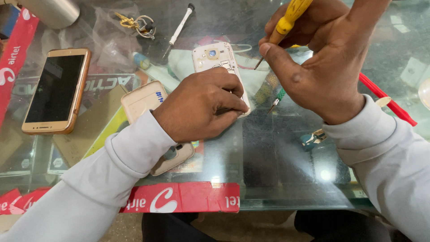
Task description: The person uses a yellow-handled screwdriver to tighten screws on the back of a white Samsung smartphone. They then place the back cover onto the phone and press it into place, completing the assembly.
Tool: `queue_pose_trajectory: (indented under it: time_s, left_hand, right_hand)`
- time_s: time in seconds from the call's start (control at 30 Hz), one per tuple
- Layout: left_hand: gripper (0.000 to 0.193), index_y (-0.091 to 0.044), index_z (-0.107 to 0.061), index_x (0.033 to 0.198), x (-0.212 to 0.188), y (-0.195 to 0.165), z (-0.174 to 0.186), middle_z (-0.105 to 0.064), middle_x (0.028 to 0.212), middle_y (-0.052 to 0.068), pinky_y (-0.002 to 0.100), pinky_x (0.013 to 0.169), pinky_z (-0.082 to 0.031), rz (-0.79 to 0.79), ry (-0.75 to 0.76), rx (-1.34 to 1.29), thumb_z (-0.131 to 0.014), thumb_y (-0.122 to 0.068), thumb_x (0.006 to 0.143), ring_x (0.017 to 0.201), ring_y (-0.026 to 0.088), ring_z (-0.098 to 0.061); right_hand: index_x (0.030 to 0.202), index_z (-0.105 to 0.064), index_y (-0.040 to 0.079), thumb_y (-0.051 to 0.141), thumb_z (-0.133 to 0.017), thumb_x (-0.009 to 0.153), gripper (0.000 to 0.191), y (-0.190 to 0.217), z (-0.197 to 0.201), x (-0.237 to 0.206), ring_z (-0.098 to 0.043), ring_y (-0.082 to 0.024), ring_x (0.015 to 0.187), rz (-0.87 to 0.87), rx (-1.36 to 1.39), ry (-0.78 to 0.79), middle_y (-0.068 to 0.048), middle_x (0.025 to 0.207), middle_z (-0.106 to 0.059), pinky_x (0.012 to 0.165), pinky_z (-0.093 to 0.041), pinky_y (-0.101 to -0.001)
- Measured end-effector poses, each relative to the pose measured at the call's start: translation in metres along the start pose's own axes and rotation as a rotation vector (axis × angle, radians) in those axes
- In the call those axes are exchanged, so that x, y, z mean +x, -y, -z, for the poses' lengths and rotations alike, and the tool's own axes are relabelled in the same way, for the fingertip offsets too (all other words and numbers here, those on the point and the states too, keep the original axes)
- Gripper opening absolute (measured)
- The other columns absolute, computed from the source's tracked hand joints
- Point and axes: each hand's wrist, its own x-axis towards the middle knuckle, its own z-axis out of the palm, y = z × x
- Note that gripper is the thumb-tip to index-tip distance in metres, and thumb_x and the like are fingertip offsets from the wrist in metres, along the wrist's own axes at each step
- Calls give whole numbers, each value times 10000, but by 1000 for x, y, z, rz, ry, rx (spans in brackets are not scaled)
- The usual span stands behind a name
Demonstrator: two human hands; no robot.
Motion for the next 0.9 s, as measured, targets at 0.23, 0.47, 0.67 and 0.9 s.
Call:
queue_pose_trajectory:
  time_s: [0.23, 0.47, 0.67, 0.9]
  left_hand:
    - [152, -60, -798, 989, 0, 0, 1, -713, 964, 78, 377, 805, -566, 9, -8, -23, -722, -59, 858, 939, 263, -686]
    - [184, -30, -783, 979, 1, 3, 6, -735, 936, 109, 395, 796, -573, -7, -29, -30, -671, -12, 833, 893, 289, -702]
    - [174, -71, -779, 970, -1, -2, 6, -712, 974, 67, 390, 790, -570, -41, -32, -3, -685, -32, 829, 927, 271, -700]
    - [104, -109, -790, 949, -1, -6, 4, -696, 1006, 40, 394, 744, -548, -161, -16, 140, -751, -88, 855, 903, 233, -690]
  right_hand:
    - [1507, -44, 138, -234, -710, 1142, 845, -1, 0, 0, -697, -241, 1085, 13, -6, 0, -186, 1222, -554, 968, -641, -316]
    - [1509, -52, 142, -208, -702, 1130, 830, -1, 2, -2, -691, -240, 1109, 5, -26, 14, -185, 1248, -545, 985, -634, -310]
    - [1520, -38, 145, -186, -675, 1101, 831, -2, 2, -3, -692, -229, 1109, 23, -42, 25, -171, 1240, -547, 992, -637, -304]
    - [1515, -30, 150, -193, -700, 1122, 849, -1, 2, -3, -696, -236, 1105, 8, -48, 25, -179, 1244, -543, 980, -643, -307]
